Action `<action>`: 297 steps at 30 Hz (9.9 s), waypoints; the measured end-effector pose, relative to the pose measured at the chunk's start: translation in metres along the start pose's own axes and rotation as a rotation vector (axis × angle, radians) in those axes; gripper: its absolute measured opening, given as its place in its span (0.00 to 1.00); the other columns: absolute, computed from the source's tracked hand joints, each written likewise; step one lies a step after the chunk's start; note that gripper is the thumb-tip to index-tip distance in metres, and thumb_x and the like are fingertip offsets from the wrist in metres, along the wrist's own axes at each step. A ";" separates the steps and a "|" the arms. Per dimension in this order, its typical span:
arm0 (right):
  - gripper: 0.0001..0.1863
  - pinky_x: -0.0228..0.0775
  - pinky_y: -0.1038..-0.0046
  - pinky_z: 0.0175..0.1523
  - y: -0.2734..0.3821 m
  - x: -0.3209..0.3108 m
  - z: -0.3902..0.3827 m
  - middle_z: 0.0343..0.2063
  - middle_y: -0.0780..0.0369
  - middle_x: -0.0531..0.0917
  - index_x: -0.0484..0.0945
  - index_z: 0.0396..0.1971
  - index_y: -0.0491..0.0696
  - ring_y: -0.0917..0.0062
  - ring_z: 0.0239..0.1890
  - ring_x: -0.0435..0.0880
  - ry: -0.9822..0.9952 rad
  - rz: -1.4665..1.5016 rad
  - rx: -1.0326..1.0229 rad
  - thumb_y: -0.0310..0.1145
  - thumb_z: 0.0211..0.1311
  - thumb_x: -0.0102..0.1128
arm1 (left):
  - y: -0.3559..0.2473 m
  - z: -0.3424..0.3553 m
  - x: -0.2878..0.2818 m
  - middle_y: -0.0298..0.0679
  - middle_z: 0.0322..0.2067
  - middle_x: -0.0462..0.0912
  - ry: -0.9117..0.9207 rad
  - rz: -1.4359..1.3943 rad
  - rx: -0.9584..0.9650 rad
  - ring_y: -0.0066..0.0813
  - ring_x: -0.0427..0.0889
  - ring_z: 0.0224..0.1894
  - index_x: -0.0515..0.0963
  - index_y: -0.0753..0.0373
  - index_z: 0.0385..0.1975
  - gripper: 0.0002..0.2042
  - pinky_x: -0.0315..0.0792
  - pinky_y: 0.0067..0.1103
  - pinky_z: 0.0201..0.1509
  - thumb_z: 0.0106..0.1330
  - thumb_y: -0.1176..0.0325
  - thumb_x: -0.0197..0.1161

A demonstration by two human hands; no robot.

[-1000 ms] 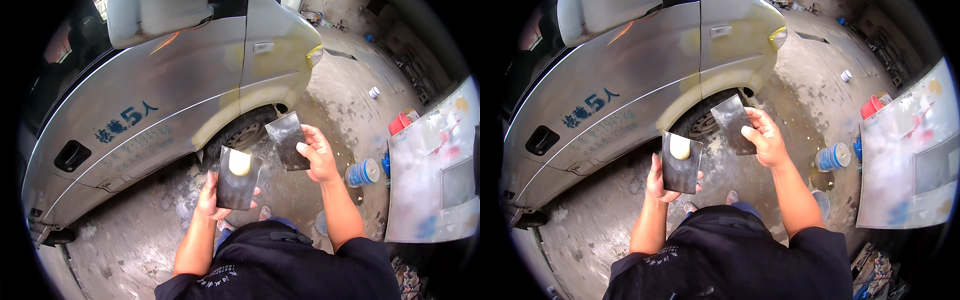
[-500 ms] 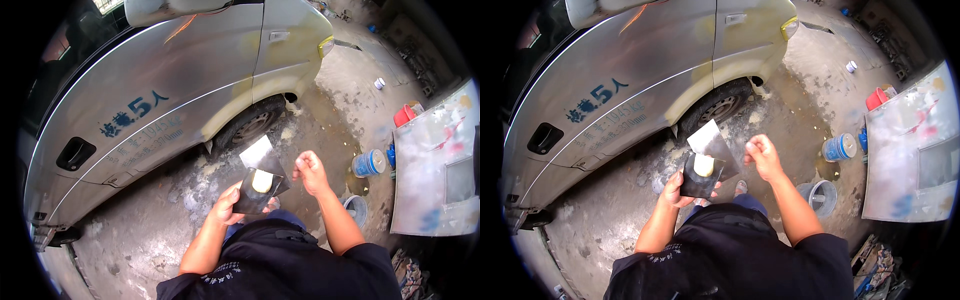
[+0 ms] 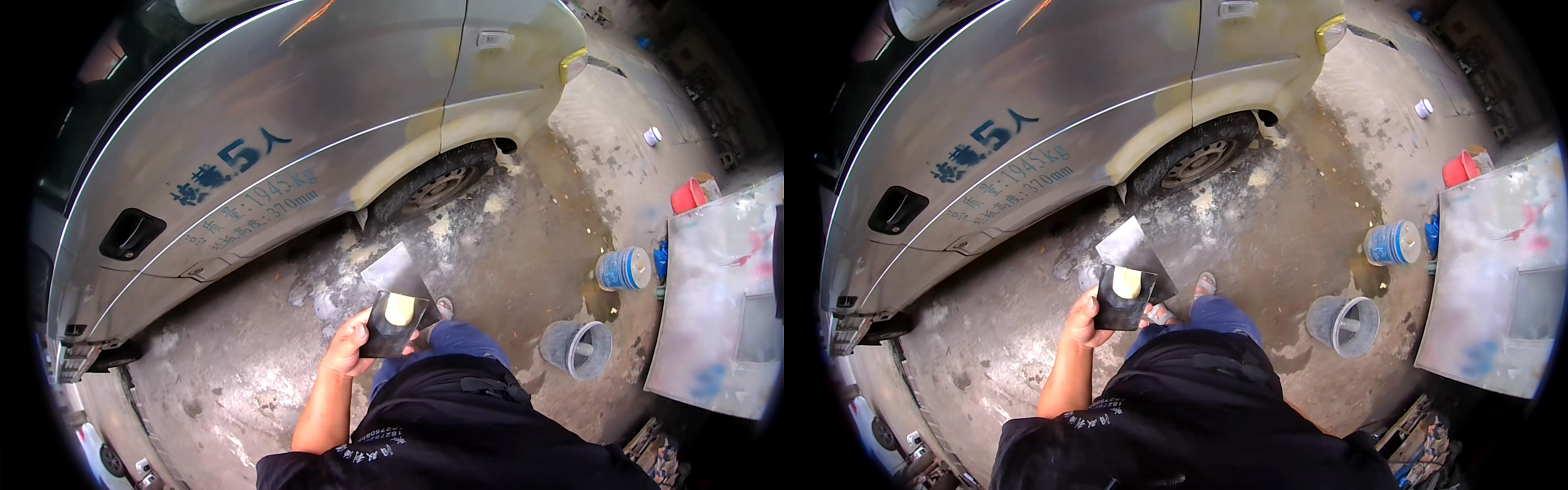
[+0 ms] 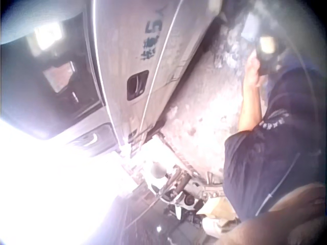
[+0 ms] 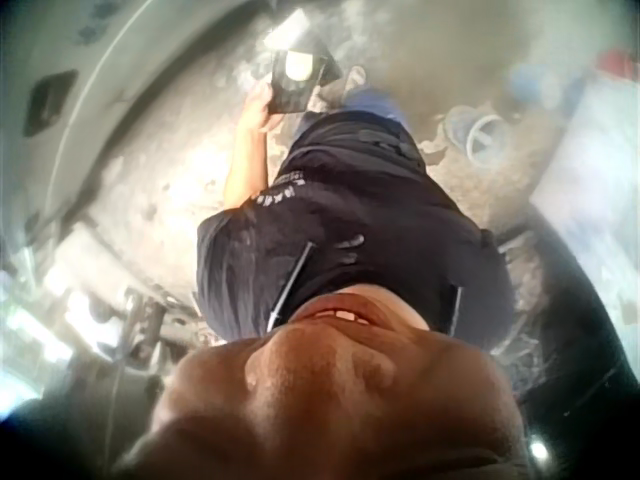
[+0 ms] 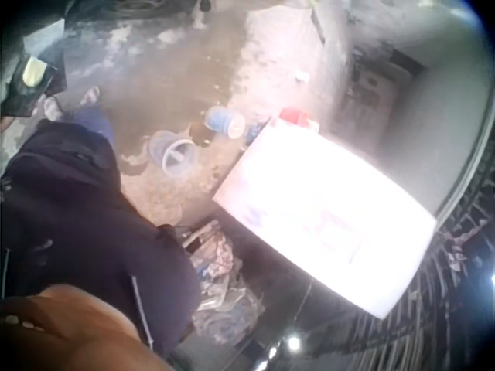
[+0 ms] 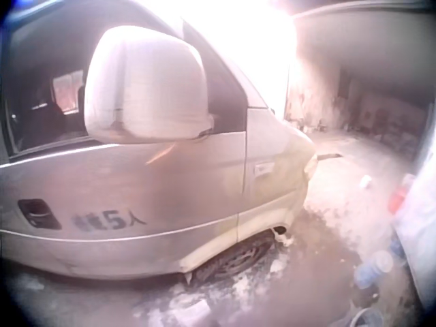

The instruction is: The person applies a beige body filler to the rear wheel arch of a silver van using a metal spreader. They then smooth and level the applied filler using a yellow sanding block, working on the curved surface of the vehicle's body panel.

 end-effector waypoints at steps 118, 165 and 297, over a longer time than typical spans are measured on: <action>0.16 0.51 0.61 0.71 0.727 0.195 0.164 0.45 0.73 0.81 0.83 0.42 0.56 0.79 0.50 0.75 -1.770 -1.394 -2.221 0.33 0.52 0.58 | 0.179 0.162 -0.527 0.40 0.55 0.76 -0.355 0.235 0.579 0.24 0.76 0.54 0.61 0.72 0.66 0.25 0.66 0.21 0.62 0.69 0.78 0.56; 0.17 0.58 0.62 0.59 0.675 0.192 0.223 0.46 0.67 0.81 0.82 0.44 0.50 0.74 0.48 0.75 -1.631 -1.217 -2.047 0.30 0.52 0.57 | 0.178 0.167 -0.538 0.41 0.59 0.74 -0.340 0.180 0.556 0.27 0.73 0.59 0.62 0.72 0.66 0.25 0.64 0.23 0.65 0.67 0.82 0.54; 0.15 0.55 0.62 0.68 0.723 0.182 0.145 0.43 0.70 0.81 0.83 0.41 0.53 0.76 0.49 0.76 -1.939 -1.246 -2.222 0.32 0.53 0.57 | 0.127 0.173 -0.478 0.47 0.59 0.72 -0.347 0.250 0.755 0.33 0.71 0.62 0.63 0.73 0.64 0.28 0.61 0.29 0.69 0.59 0.85 0.48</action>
Point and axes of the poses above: each hand's wrist, its own z-axis towards the middle knuckle, its own x-axis out of the palm, y = z × x, the point moved 2 cm from there along z, towards the middle knuckle
